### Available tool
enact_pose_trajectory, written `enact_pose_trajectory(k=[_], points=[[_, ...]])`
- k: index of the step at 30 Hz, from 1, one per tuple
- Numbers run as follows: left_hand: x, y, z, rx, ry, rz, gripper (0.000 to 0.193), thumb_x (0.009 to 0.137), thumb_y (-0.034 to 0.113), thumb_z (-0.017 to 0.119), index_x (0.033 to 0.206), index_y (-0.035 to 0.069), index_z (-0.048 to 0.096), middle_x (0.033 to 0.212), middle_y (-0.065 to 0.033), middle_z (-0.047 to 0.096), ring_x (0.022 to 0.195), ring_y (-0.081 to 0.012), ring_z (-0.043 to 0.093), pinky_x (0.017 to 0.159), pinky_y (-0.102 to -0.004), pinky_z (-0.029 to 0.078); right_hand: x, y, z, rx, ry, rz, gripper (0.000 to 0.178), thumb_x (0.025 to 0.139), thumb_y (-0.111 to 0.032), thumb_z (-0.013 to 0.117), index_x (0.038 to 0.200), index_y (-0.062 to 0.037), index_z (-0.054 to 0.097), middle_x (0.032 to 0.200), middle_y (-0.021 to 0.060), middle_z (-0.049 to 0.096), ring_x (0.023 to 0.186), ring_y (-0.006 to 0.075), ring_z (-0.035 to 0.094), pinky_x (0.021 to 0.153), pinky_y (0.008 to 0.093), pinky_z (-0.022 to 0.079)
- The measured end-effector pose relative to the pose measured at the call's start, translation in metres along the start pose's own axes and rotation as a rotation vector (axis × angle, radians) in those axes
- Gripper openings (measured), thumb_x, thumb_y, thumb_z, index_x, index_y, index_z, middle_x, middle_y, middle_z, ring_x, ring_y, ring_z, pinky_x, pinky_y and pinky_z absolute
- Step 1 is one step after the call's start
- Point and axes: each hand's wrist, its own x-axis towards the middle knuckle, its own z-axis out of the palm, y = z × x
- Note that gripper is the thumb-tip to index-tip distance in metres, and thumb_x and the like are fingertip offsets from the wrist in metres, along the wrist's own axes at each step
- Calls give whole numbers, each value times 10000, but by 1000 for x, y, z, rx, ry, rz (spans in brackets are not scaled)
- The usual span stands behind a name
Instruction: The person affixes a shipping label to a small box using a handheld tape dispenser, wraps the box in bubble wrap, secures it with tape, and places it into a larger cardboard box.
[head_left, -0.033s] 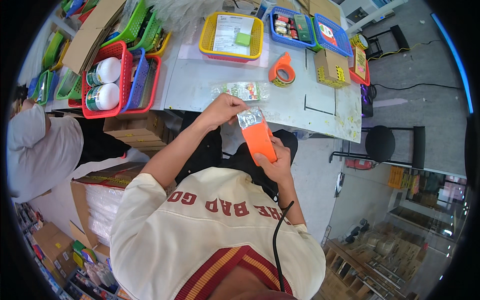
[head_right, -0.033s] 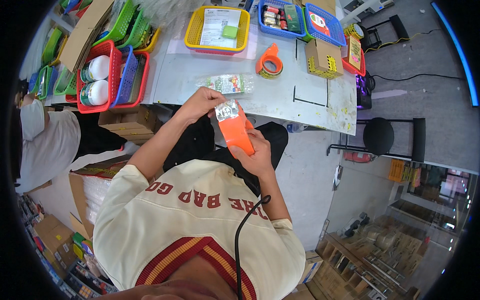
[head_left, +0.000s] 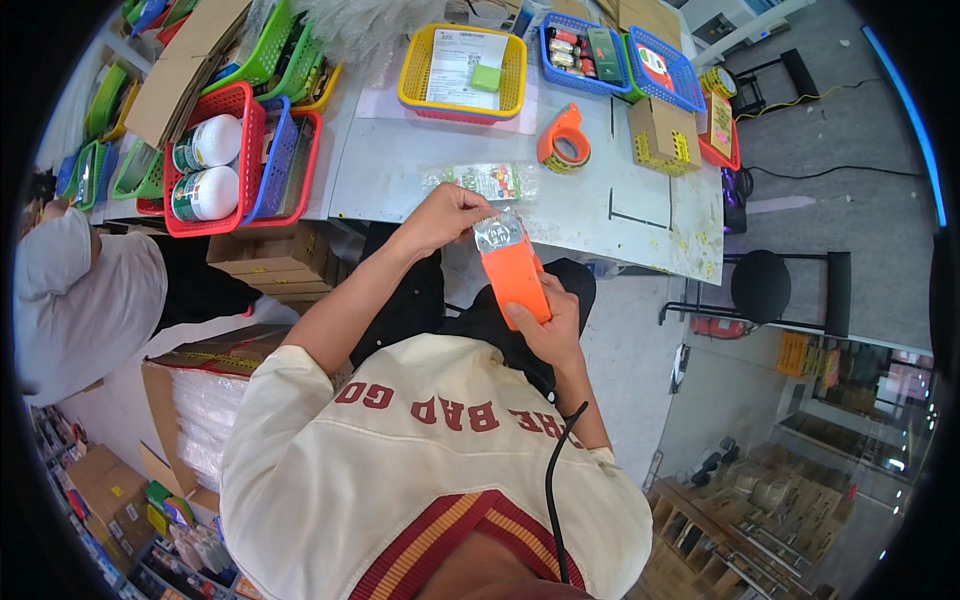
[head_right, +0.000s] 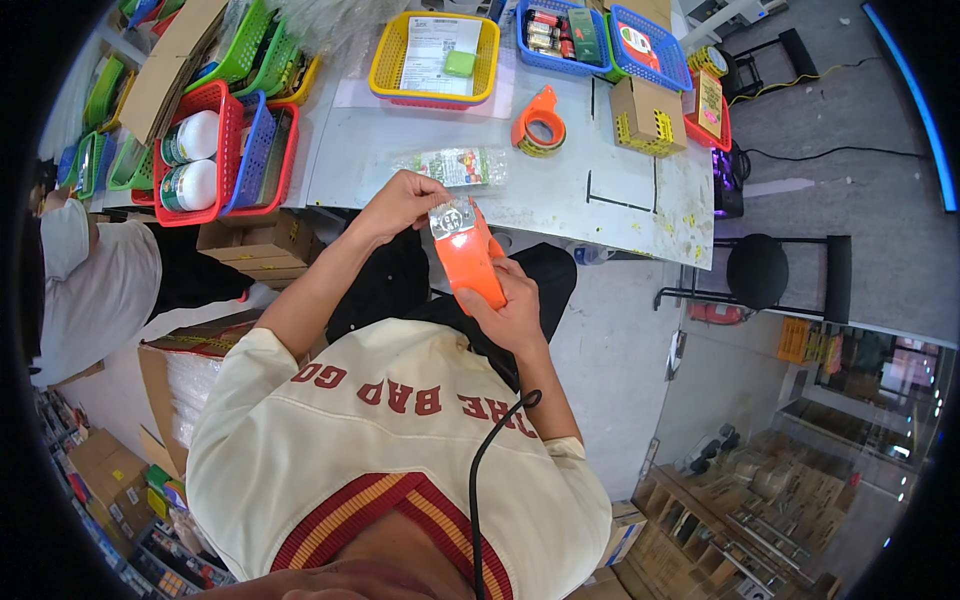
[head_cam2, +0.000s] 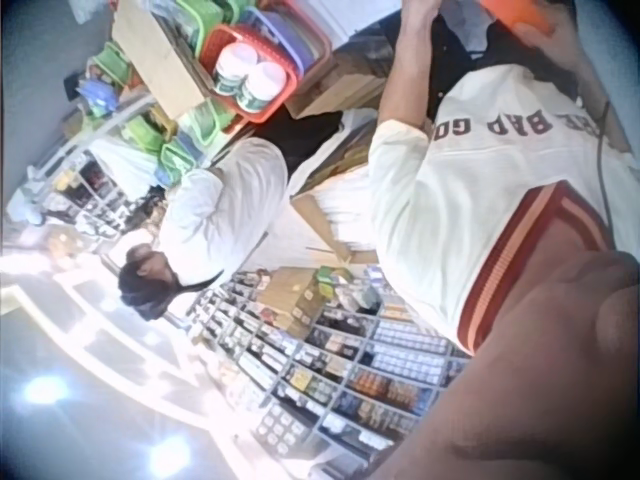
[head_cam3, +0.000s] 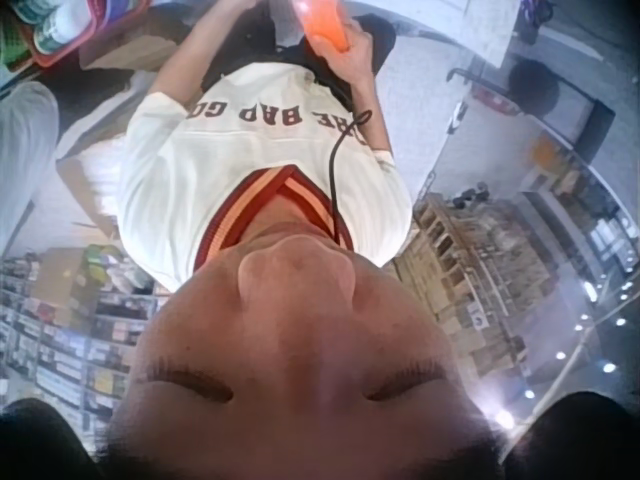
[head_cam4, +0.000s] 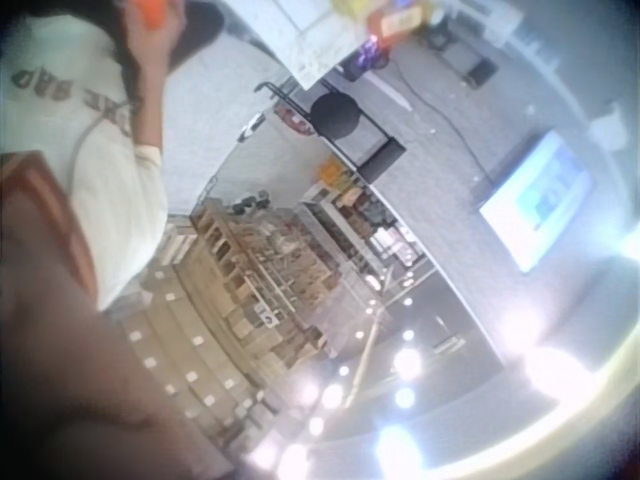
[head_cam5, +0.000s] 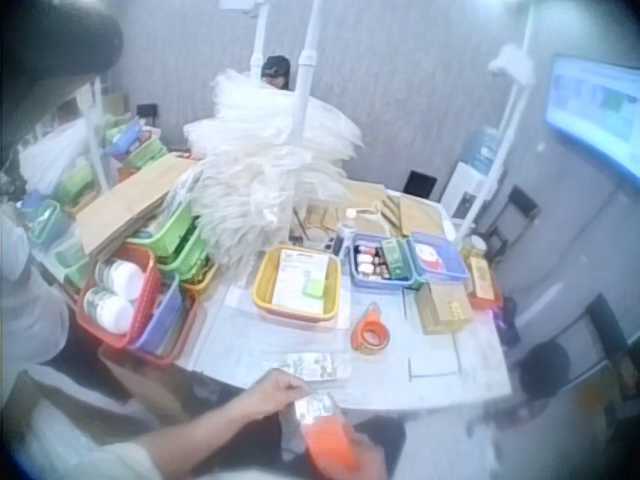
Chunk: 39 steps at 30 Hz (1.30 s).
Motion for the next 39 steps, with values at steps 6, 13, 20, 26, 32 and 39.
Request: enact_pose_trajectory(k=[6,13,20,26,32,39], points=[[2,-6,-2,95,72,87,182,964,149,715,907,-9,785,662,23,617,554,-33,445,492,-247,357,2,-20,7,-27,23,76,232,889,-189,780,970,25,747,892,108,751,793,189,698,753,309,535],[11,-1,-22,179,123,106,196,933,165,733,908,-23,785,745,-27,700,624,-62,546,576,-251,430,-5,-36,6,15,-24,171,225,907,-166,754,1003,37,743,859,100,743,712,116,655,691,284,520],[58,19,-69,446,104,253,208,944,164,703,906,-28,773,765,-17,711,648,-81,576,612,-282,459,5,-27,-1,194,-63,379,222,948,-156,712,1042,42,674,894,78,725,693,102,651,628,268,536],[107,22,-75,671,134,272,246,894,213,748,852,-29,775,740,-87,728,690,-145,663,678,-329,512,49,-19,14,536,143,403,404,960,-133,698,1253,27,470,1004,131,698,765,131,691,642,280,590],[119,6,-71,791,220,258,238,849,234,773,853,-4,778,735,-149,720,658,-245,676,666,-380,512,56,-2,24,530,145,402,463,950,-126,700,1300,25,437,1008,152,697,791,137,700,657,288,588],[113,-15,-58,887,321,219,243,824,242,797,853,3,767,724,-140,703,656,-250,659,653,-390,500,42,15,28,529,136,469,664,945,-113,685,1490,38,337,1092,154,680,843,156,691,730,298,571]])
